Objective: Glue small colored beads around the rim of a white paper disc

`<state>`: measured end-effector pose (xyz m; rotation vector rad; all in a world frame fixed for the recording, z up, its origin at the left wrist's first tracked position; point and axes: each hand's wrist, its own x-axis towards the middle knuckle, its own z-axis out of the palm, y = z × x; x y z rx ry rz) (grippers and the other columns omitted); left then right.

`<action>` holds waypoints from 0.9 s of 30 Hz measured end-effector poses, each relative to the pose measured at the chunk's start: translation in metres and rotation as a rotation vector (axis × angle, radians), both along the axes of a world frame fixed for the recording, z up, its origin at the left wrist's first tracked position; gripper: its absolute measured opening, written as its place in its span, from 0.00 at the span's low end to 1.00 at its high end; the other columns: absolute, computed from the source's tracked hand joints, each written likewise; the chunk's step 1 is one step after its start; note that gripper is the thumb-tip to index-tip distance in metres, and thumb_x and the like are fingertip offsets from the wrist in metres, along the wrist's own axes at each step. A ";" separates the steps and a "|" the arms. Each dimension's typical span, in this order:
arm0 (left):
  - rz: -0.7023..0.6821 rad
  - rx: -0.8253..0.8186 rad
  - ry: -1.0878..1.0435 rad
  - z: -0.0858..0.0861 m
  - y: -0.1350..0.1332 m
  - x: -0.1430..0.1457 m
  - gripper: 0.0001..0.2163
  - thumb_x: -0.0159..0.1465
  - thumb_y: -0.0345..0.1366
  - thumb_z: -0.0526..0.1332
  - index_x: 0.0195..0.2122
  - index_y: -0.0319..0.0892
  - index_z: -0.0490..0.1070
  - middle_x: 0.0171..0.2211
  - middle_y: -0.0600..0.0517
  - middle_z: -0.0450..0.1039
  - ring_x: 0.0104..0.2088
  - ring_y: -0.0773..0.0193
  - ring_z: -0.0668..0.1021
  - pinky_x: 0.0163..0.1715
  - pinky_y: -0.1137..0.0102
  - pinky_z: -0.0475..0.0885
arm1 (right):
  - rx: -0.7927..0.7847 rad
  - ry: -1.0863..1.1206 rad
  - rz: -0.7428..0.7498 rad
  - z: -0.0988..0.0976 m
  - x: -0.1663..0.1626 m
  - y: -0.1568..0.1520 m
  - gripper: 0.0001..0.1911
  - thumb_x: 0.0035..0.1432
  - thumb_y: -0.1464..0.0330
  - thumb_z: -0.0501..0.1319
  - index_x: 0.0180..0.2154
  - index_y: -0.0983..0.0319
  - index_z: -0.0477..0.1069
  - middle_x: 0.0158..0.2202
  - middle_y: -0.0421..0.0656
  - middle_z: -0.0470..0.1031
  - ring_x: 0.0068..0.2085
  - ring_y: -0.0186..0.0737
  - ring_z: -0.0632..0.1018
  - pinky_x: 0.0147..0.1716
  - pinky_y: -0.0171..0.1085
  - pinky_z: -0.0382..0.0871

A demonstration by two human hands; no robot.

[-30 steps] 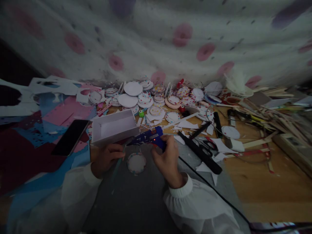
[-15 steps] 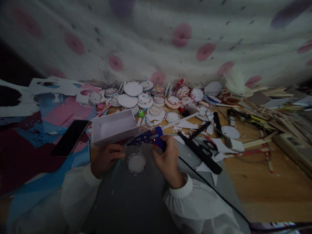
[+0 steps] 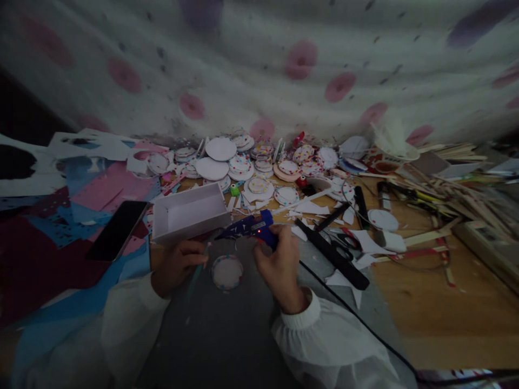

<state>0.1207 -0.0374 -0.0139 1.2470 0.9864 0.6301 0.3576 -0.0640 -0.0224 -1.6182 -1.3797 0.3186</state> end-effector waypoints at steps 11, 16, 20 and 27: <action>0.004 0.005 -0.016 -0.001 0.000 0.000 0.12 0.55 0.39 0.63 0.18 0.39 0.70 0.12 0.58 0.54 0.16 0.72 0.57 0.18 0.73 0.49 | -0.213 -0.362 -0.036 -0.003 0.012 0.011 0.20 0.49 0.57 0.64 0.39 0.61 0.64 0.31 0.45 0.72 0.33 0.47 0.73 0.31 0.41 0.63; 0.013 -0.020 -0.058 -0.006 -0.001 0.000 0.13 0.57 0.40 0.63 0.19 0.39 0.69 0.13 0.58 0.55 0.16 0.72 0.57 0.18 0.73 0.50 | 0.097 -0.354 0.049 0.005 0.006 0.006 0.08 0.58 0.64 0.59 0.38 0.60 0.65 0.36 0.47 0.71 0.39 0.48 0.72 0.37 0.46 0.66; 0.098 -0.071 -0.139 -0.008 -0.003 0.003 0.14 0.57 0.42 0.65 0.21 0.38 0.68 0.16 0.58 0.57 0.17 0.73 0.58 0.17 0.74 0.48 | 0.303 -0.286 0.401 0.015 -0.012 -0.007 0.11 0.60 0.74 0.56 0.44 0.57 0.65 0.39 0.46 0.71 0.41 0.43 0.73 0.38 0.43 0.69; 0.138 -0.058 -0.135 -0.002 -0.003 0.010 0.18 0.55 0.48 0.66 0.23 0.36 0.68 0.17 0.59 0.56 0.18 0.75 0.56 0.17 0.75 0.47 | 0.359 -0.500 0.685 0.010 -0.033 -0.015 0.21 0.61 0.76 0.56 0.54 0.53 0.65 0.37 0.43 0.74 0.35 0.39 0.72 0.32 0.39 0.68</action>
